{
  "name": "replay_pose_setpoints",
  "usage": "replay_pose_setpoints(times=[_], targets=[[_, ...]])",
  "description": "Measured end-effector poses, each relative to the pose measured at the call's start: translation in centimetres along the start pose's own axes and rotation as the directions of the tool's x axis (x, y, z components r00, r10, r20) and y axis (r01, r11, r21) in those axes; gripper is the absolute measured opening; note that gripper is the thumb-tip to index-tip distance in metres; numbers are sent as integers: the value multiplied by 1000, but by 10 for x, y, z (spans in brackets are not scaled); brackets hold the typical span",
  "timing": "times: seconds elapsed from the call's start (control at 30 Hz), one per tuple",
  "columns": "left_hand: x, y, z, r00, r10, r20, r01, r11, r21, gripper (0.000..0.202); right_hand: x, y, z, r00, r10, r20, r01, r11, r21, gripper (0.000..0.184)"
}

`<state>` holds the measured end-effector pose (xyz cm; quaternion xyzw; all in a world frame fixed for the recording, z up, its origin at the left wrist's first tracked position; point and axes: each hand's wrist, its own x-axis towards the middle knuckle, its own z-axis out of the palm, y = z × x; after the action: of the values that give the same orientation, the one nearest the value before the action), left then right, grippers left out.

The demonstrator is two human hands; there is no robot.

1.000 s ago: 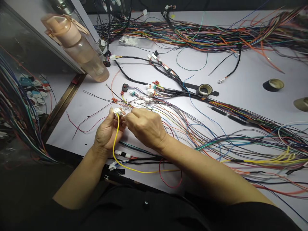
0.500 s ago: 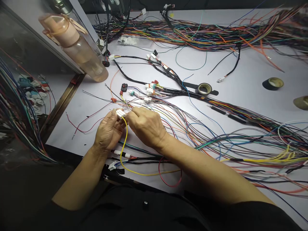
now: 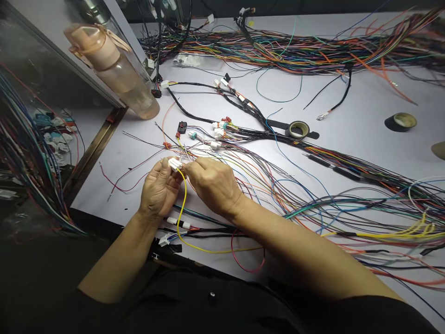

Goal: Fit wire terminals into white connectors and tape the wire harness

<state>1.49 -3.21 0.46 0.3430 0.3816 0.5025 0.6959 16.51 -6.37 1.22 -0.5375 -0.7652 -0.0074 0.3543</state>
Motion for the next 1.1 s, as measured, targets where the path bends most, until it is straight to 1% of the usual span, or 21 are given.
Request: replay_pose_setpoints(times=[0.1, 0.23, 0.4, 0.6, 0.7, 0.87, 1.1], targets=[[0, 0, 0, 1000, 15, -9, -15, 1000, 23, 26, -2, 1, 4, 1000, -10, -9, 10, 1000, -14, 21], [-1, -2, -1, 1000, 15, 8, -15, 998, 57, 26, -1, 0, 4, 999, -29, -31, 29, 1000, -7, 22], [-2, -2, -1, 1000, 19, 5, -19, 998, 61, 27, 0, 0, 4, 1000, -2, 5, 2, 1000, -5, 23], [0, -2, -1, 1000, 7, 0, -7, 999, -32, 24, -1, 3, 7, 998, 62, -8, -60, 992, 110, 21], [1, -1, -1, 1000, 4, -10, -5, 999, -45, 22, -1, 3, 6, 995, 100, 2, -99, 982, 160, 21], [2, -1, -1, 1000, -8, -22, 7, 1000, -28, 26, 0, 3, 7, 996, 84, -17, -80, 980, 183, 18], [0, -4, -2, 1000, -8, -4, 8, 1000, -5, 27, -3, 3, 11, 998, 58, -6, -56, 985, 166, 18]])
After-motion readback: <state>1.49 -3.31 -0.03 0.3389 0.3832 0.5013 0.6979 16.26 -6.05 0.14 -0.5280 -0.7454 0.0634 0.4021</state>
